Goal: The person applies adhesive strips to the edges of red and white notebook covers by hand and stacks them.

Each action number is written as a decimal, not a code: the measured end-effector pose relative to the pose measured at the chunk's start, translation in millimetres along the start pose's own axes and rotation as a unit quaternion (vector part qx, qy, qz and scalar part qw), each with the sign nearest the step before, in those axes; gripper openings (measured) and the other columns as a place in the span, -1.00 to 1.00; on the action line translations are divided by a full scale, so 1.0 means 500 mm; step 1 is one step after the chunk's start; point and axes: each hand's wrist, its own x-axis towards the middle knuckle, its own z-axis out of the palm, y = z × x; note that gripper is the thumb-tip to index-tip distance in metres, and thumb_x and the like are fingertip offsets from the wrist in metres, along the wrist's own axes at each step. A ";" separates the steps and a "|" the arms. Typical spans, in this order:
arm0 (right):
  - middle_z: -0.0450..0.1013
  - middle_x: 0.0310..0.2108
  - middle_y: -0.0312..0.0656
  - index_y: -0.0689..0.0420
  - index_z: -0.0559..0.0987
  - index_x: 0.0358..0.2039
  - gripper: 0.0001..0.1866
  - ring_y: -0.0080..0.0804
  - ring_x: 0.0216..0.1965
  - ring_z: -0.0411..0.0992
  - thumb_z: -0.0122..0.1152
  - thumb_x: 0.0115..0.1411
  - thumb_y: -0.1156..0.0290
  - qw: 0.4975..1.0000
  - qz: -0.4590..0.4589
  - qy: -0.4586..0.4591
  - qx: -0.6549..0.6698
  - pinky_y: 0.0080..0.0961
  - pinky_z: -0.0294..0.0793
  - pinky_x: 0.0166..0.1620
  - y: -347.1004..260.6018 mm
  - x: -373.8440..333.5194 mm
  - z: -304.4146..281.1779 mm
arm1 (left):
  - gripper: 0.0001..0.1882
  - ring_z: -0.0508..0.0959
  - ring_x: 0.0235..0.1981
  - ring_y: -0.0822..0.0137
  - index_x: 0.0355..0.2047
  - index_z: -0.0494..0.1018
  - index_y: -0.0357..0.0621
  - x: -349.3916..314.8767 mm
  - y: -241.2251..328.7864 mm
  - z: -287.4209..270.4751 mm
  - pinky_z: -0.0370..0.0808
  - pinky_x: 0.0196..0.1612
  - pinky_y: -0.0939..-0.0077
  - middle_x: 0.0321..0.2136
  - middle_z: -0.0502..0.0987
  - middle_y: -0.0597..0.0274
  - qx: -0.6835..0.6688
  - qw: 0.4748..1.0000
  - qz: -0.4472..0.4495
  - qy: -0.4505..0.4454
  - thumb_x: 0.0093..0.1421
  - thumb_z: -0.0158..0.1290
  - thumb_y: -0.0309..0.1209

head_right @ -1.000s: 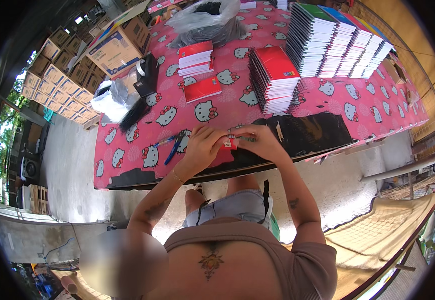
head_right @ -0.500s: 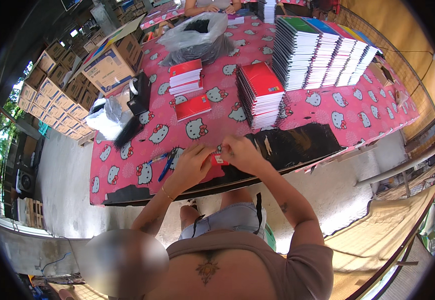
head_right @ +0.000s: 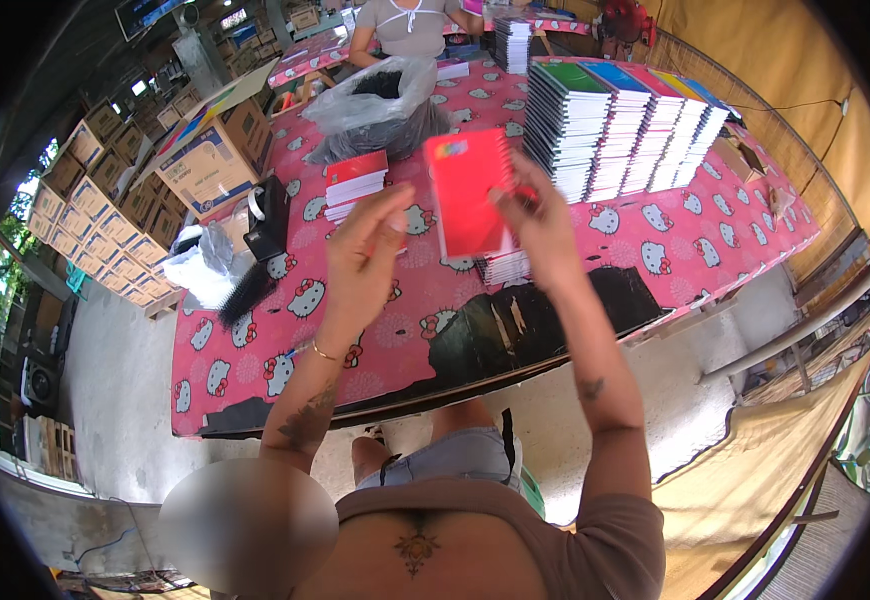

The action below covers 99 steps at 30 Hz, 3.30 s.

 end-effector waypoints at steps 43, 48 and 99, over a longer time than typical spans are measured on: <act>0.55 -0.31 -0.32 0.25 0.62 -0.20 -0.75 -0.64 -0.30 0.45 0.43 0.11 0.49 0.976 0.158 -0.146 -0.039 -0.64 0.46 -0.17 0.304 -0.220 0.085 | -0.84 0.51 -0.14 0.05 -0.29 0.49 -0.16 -0.294 -0.398 -0.511 0.52 -0.09 0.17 -0.28 0.48 0.12 0.654 0.745 -0.125 -0.046 0.23 0.09 -0.33; 0.56 -0.29 -0.31 0.25 0.63 -0.13 -0.73 -0.65 -0.27 0.45 0.40 0.14 0.52 0.966 0.193 -0.169 -0.018 -0.65 0.47 -0.15 0.305 -0.224 0.088 | -0.80 0.52 -0.20 0.01 -0.17 0.51 -0.16 -0.308 -0.364 -0.499 0.52 -0.10 0.15 -0.23 0.51 0.08 0.628 0.768 -0.110 -0.052 0.23 0.08 -0.37; 0.55 -0.32 -0.34 0.28 0.63 -0.14 -0.76 -0.65 -0.26 0.44 0.35 0.19 0.49 0.960 0.159 -0.231 -0.023 -0.64 0.43 -0.14 0.256 -0.229 0.096 | -0.61 0.57 -0.21 0.20 0.09 0.46 -0.16 -0.267 -0.089 -0.202 0.49 -0.21 0.37 -0.06 0.50 0.05 0.213 0.912 -0.274 -0.219 0.29 0.10 -0.31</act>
